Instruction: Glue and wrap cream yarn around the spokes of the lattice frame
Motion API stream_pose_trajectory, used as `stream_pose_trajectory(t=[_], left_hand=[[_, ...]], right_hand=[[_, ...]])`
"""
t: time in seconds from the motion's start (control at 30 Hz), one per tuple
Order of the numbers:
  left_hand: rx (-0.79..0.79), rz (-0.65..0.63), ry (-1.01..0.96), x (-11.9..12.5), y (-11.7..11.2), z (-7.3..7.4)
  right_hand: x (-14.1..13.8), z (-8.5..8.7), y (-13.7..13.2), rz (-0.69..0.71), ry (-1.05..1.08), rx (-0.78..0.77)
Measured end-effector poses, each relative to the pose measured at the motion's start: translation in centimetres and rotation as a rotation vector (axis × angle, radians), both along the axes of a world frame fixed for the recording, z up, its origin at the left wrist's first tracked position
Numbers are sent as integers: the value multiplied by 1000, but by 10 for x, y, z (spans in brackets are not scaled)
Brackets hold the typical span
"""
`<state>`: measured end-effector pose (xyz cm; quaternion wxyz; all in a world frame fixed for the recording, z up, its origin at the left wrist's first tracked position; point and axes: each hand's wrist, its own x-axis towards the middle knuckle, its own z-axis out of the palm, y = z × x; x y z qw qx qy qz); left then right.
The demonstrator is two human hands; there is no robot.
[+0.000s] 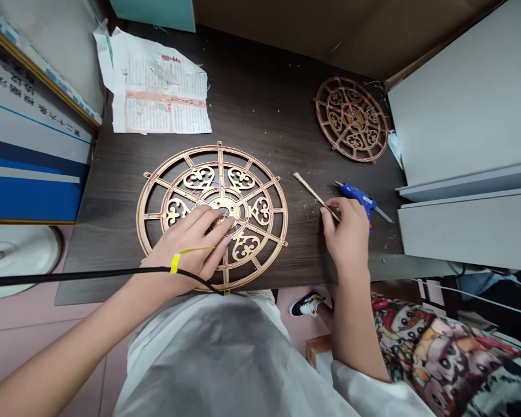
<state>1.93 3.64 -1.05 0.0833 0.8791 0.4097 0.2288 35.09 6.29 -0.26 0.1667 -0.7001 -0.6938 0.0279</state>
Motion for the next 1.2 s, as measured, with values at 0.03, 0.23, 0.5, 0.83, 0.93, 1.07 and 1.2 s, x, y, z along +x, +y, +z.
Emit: stream_pose_trajectory(t=[0.03,0.23,0.5,0.83,0.93,1.07,1.2], left_hand=[[3,4,5,0,0,0],[27,66,18,4,-5,-4],[1,122,16,9,-7,-1],[-31,107,-2,9,-6,-1],[-27,117,-2,10,-7,-2],[-24,129,8,9,-8,-1],[-36,135,22,10,-8,0]], right_hand=[[2,-3,3,-1,12,-11],[2,6,8,142,105,-80],[-46,44,-16,333,419,9],[-93,48,-9,290,693,290],[-97,38,-18,422,563,304],[-99,26,-26,541,540,300],[-99,20,-32,582,548,263]])
